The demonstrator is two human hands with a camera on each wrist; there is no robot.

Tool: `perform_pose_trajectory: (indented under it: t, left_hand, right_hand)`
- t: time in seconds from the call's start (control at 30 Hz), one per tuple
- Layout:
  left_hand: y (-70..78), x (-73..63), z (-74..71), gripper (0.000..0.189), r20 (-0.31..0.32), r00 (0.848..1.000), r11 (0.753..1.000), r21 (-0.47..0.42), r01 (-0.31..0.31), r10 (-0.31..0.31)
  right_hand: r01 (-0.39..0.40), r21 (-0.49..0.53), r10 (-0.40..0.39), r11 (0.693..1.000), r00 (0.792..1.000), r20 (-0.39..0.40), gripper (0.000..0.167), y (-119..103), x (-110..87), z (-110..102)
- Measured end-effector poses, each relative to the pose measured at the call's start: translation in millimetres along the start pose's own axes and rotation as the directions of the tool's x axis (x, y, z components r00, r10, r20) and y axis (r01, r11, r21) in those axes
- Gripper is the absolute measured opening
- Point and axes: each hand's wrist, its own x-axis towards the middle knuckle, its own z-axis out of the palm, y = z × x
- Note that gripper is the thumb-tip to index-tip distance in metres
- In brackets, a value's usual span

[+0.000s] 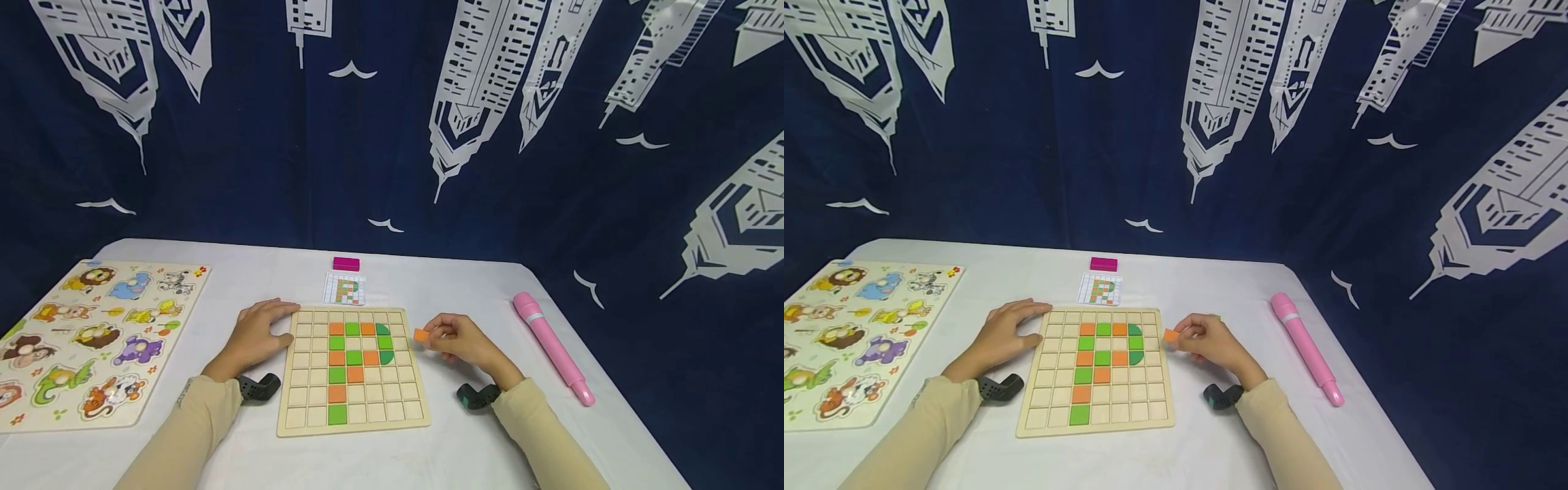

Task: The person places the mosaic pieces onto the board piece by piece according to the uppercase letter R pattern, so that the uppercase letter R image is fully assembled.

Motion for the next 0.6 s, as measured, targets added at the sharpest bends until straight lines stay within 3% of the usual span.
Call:
perform_pose_trajectory:
  t: [0.27, 0.6]
  left_hand:
    - [-1.6, 0.8, 0.9, 0.056, 0.005, 1.000, 1.000, 0.001, 0.000, 0.000]
    - [-0.1, 0.6, -1.4, 0.056, 0.004, 1.000, 1.000, 0.002, -0.004, 0.004]
  right_hand:
    - [0.081, 0.014, -0.082, 0.997, 0.992, 0.092, 0.023, -4, -19.9, 19]
    - [0.200, 0.009, -0.198, 0.980, 0.961, 0.190, 0.023, 0, -37.4, 41]
